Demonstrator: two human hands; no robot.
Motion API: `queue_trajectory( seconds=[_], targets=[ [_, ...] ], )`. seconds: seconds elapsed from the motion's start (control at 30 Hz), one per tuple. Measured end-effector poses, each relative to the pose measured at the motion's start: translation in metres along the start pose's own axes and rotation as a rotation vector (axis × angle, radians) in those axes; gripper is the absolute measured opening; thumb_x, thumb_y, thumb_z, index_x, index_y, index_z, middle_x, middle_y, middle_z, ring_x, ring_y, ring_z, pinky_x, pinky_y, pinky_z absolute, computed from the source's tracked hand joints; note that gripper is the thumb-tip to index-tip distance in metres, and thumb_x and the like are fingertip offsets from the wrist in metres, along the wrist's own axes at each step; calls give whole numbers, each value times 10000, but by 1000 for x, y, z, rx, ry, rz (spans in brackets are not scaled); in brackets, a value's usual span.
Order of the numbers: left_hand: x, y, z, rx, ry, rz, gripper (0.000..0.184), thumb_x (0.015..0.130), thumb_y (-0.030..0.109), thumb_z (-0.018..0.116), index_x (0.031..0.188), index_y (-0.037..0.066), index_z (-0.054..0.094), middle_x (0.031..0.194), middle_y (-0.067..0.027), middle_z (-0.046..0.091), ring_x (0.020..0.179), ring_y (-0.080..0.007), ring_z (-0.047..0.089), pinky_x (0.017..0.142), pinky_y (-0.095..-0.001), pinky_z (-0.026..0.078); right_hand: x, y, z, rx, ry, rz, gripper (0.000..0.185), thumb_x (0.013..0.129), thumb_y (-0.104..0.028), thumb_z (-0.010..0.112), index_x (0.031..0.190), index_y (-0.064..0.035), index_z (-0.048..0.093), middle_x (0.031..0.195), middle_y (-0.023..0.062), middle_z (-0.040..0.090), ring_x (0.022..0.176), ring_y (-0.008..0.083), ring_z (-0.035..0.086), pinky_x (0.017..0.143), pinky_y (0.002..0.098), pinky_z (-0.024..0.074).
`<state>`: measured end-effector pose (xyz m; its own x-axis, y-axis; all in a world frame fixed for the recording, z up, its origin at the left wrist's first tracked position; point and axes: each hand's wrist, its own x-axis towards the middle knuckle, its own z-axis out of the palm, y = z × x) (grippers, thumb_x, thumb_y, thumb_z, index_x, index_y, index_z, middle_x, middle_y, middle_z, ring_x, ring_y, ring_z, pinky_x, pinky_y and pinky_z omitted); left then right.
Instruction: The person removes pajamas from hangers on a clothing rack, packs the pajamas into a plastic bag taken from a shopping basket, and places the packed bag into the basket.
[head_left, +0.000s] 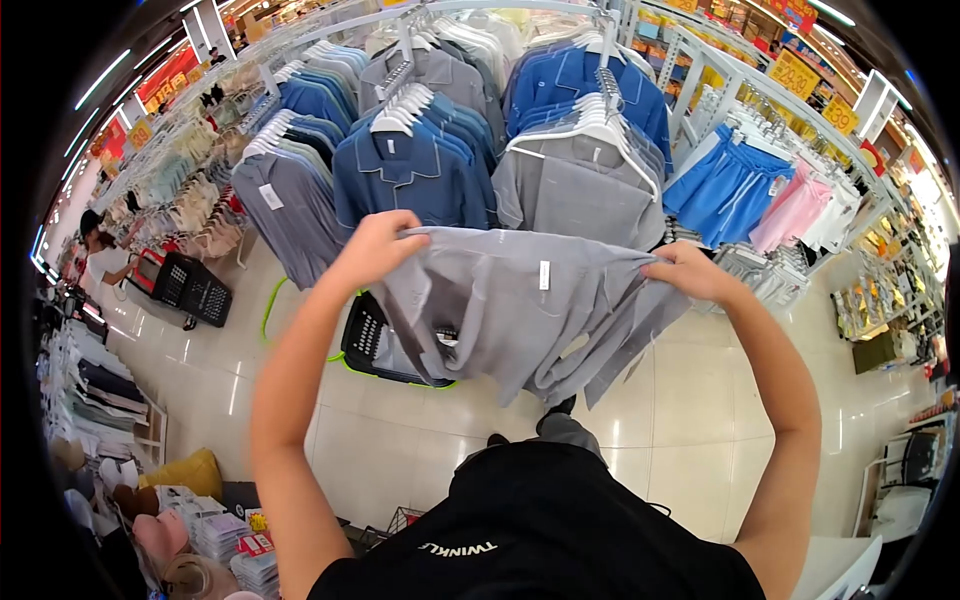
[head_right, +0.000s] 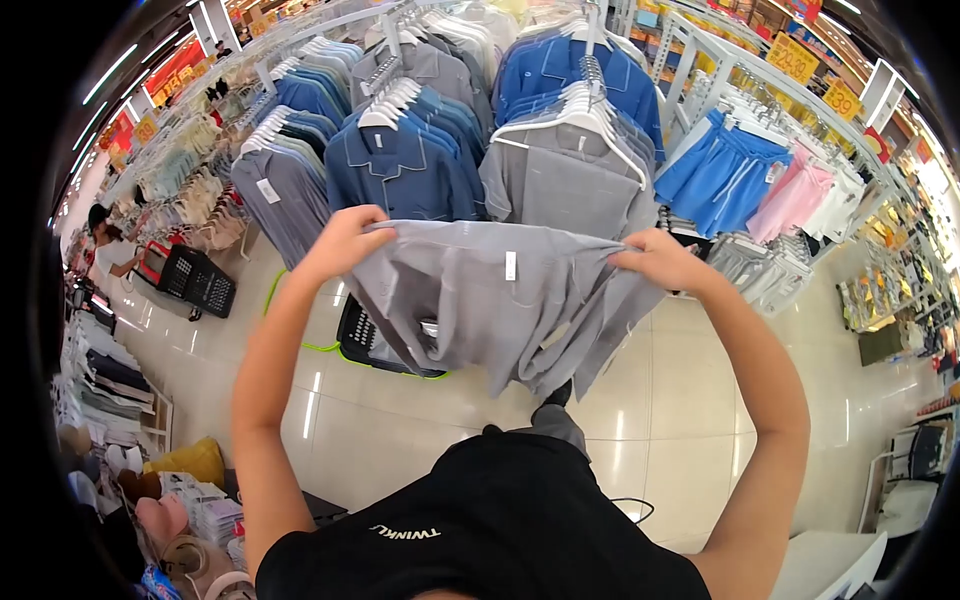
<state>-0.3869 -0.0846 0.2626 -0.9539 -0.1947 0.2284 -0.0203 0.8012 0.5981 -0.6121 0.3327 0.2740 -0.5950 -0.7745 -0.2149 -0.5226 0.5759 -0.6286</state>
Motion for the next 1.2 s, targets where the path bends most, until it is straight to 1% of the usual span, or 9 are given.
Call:
queue_trajectory(
  seconds=[0.13, 0.27, 0.33, 0.53, 0.6, 0.73, 0.87, 0.97, 1.2],
  targets=[
    [24, 6, 38, -220, 18, -88, 231, 824, 223, 681, 853, -1, 631, 788, -38, 620, 757, -108, 550, 699, -283, 456, 26, -31, 46, 368, -103, 202, 320, 903, -300, 627, 977, 8, 669, 827, 41, 625, 735, 101, 579, 663, 291, 528],
    [37, 48, 83, -702, 31, -188, 199, 882, 174, 671, 987, 21, 599, 860, -22, 634, 780, -68, 551, 686, -224, 445, 44, -83, 79, 773, -136, 140, 378, 914, -339, 620, 1077, 1, 623, 927, 59, 645, 806, 143, 629, 708, 321, 554],
    [33, 74, 95, -811, 38, -31, 234, 897, 172, 649, 1050, 6, 588, 929, -45, 642, 824, -82, 571, 718, -244, 466, 46, -110, 81, 1140, -239, -26, 432, 921, -375, 620, 1150, -10, 586, 1026, 85, 651, 892, 166, 651, 727, 299, 545],
    [-3, 129, 50, -639, -131, 230, 443, 913, 146, 614, 1309, -12, 498, 1237, -134, 589, 1084, -175, 581, 937, -313, 455, 45, -141, 63, 880, -88, -198, 431, 900, -381, 665, 1150, -37, 592, 1039, 55, 645, 907, 145, 636, 772, 301, 528],
    [-7, 121, 42, -1086, -204, 208, 457, 916, 131, 590, 1326, -33, 471, 1327, -155, 547, 1203, -228, 546, 967, -343, 456, 37, -150, 57, 862, -36, -184, 419, 883, -339, 699, 1155, -39, 596, 1019, 39, 649, 885, 128, 624, 762, 302, 513],
    [-10, 100, 24, -1303, -198, 246, 445, 941, 165, 567, 1334, -21, 473, 1258, -194, 594, 1131, -273, 613, 890, -358, 506, 27, -169, 44, 622, -53, -311, 361, 885, -278, 705, 1137, -33, 622, 970, 22, 653, 853, 96, 588, 751, 277, 483],
    [25, 29, 23, -1529, 271, 179, 290, 964, 176, 519, 1194, 1, 553, 1093, -162, 659, 974, -256, 673, 802, -330, 528, 6, -203, 12, 403, -11, -471, 341, 889, -281, 700, 1093, -13, 648, 939, 16, 657, 851, 72, 564, 759, 257, 470],
    [68, -14, 55, -1525, 266, 13, 269, 973, 178, 501, 1173, 9, 558, 1074, -142, 659, 982, -220, 660, 829, -316, 517, -10, -241, -13, 374, 89, -560, 323, 885, -280, 698, 1046, -1, 664, 901, 22, 666, 821, 74, 579, 739, 258, 476],
    [72, 62, 140, -1292, -601, -74, 297, 960, 229, 549, 1171, 23, 589, 1080, -73, 643, 981, -139, 615, 852, -258, 482, 65, -272, -27, 292, 121, -531, 328, 827, -250, 716, 1041, -5, 674, 915, 45, 689, 810, 115, 634, 731, 266, 501]
  ],
)
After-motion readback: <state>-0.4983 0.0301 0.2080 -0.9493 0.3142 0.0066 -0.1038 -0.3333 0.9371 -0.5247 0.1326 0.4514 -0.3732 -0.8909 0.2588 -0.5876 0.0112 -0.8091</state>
